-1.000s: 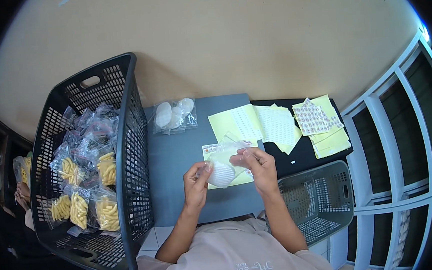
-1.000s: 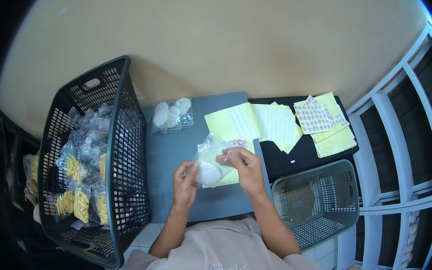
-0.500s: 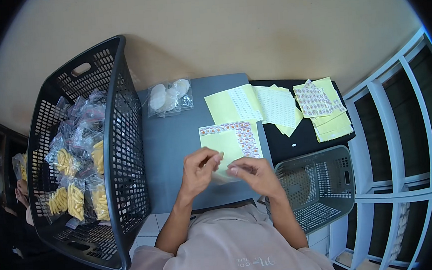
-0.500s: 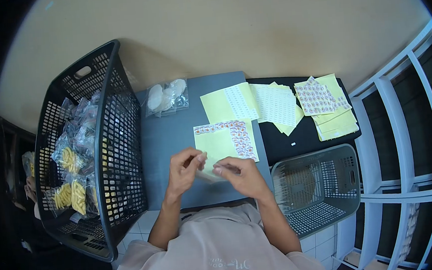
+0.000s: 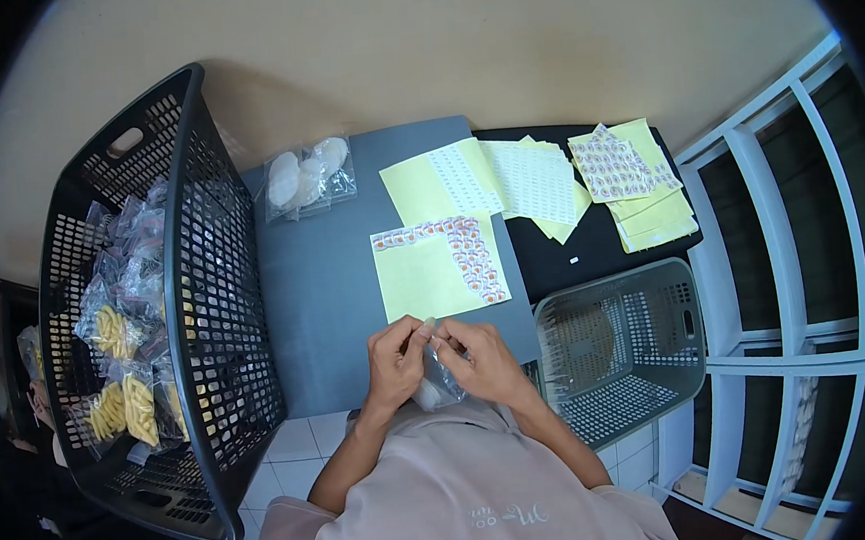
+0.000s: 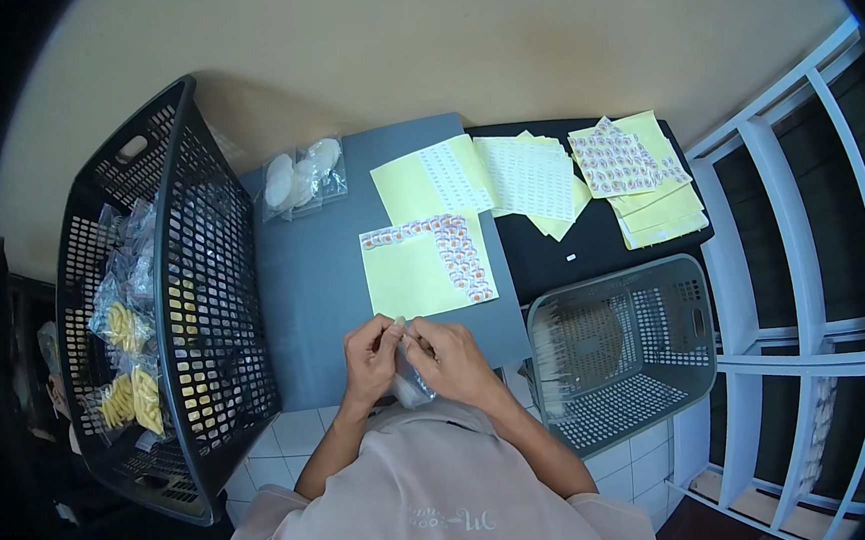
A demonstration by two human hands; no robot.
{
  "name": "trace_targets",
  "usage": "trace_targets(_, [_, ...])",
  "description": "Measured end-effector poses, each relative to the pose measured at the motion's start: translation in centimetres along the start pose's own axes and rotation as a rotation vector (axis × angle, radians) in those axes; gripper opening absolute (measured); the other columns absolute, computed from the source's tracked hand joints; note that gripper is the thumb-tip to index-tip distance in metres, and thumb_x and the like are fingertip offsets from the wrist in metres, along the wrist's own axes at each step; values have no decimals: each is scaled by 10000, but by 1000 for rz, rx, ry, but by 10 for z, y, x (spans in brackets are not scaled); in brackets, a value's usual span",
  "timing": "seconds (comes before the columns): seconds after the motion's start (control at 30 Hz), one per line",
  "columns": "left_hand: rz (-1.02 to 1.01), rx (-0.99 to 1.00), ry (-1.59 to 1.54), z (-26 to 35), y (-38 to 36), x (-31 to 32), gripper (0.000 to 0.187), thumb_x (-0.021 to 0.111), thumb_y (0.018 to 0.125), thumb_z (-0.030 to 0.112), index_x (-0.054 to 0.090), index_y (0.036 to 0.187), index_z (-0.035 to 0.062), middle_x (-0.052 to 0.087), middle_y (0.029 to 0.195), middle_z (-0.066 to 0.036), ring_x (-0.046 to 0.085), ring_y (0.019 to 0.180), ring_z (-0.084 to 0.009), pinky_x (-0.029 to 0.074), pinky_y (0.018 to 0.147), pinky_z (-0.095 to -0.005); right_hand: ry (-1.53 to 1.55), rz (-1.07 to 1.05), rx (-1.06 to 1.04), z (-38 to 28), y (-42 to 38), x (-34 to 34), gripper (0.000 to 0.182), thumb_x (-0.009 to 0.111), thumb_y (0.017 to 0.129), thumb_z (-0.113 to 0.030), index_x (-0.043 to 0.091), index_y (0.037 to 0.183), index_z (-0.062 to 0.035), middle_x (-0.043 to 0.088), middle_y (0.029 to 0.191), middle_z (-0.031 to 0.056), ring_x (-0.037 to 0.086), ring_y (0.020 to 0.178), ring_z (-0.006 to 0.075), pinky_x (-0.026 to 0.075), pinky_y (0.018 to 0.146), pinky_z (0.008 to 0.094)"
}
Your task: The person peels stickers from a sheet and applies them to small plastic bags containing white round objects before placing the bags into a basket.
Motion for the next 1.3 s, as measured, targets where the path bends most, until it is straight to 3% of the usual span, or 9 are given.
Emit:
trace_targets(0.3, [180, -23, 150, -6, 8, -19, 241, 587, 914, 98, 542, 724, -43, 476, 552, -88, 390, 495, -123, 314, 462, -308, -29, -63, 71, 0, -7, 3, 161, 574, 824, -54, 483, 733, 43, 488, 565, 177, 469, 457, 288, 360, 470, 381])
trace_targets(0.37, [221, -32, 160, -8, 10, -24, 248, 588, 914, 96, 538, 712, -41, 476, 545, -81, 387, 485, -119, 315, 458, -309, -51, -75, 59, -4, -9, 4, 150, 583, 844, -52, 528, 738, 39, 482, 539, 102, 410, 462, 141, 320, 445, 314])
trace_targets(0.5, [217, -65, 159, -11, 11, -23, 258, 584, 916, 99, 538, 704, -39, 490, 547, -78, 397, 483, -112, 322, 457, -302, -43, -81, 96, -2, -14, -1, 149, 581, 826, -54, 498, 744, 38, 498, 556, 169, 466, 445, 270, 362, 467, 376])
trace_targets(0.57, [175, -73, 189, -12, 13, -19, 263, 583, 918, 103, 538, 701, -39, 499, 549, -78, 405, 485, -105, 328, 459, -299, -96, -100, 119, 2, -15, -4, 141, 588, 840, -54, 539, 748, 42, 502, 540, 103, 436, 461, 148, 353, 458, 311])
trace_targets(0.7, [217, -49, 173, -11, 16, -17, 269, 581, 921, 107, 533, 699, -38, 490, 545, -73, 397, 481, -103, 322, 455, -296, -132, -95, 119, -3, -16, -10, 142, 597, 839, -59, 548, 759, 47, 511, 549, 109, 460, 465, 154, 373, 469, 309])
trace_targets(0.97, [24, -485, -313, -110, 26, -19, 425, 466, 1003, 308, 486, 666, 50, 468, 576, 4, 413, 526, -97, 320, 487, -280, 23, 48, 284, 41, -7, -52, 189, 624, 888, -101, 591, 731, 0, 531, 577, -19, 504, 549, 37, 389, 492, 214])
trace_targets(1.13, [-154, -558, -646, -113, 26, 15, 346, 415, 1017, 288, 505, 782, 51, 621, 829, -100, 604, 717, -159, 498, 677, -291, -420, 234, 333, 105, 23, -69, 142, 695, 822, -105, 629, 780, 13, 574, 603, 83, 533, 497, 138, 409, 483, 278])
trace_targets(1.2, [-221, -527, -665, -124, 27, 26, 340, 385, 1019, 278, 538, 1072, -21, 616, 1032, -181, 625, 982, -245, 508, 908, -374, -397, 372, 33, 103, 29, -65, 184, 732, 754, -86, 671, 904, 0, 598, 785, 136, 589, 694, 246, 467, 627, 348])
trace_targets(1.3, [-238, -525, -663, -125, 25, 42, 344, 384, 1019, 270, 542, 1084, -28, 590, 1092, -180, 579, 1105, -250, 477, 967, -374, -632, 325, 72, 115, 23, -60, 348, 753, 704, -72, 670, 1035, -11, 572, 955, 152, 545, 888, 326, 455, 784, 403])
Point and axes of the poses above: each hand's wrist, its own y-axis towards the middle knuckle, its own x-axis out of the palm, z = x × y, the point moved 8 cm from there along y, towards the middle knuckle
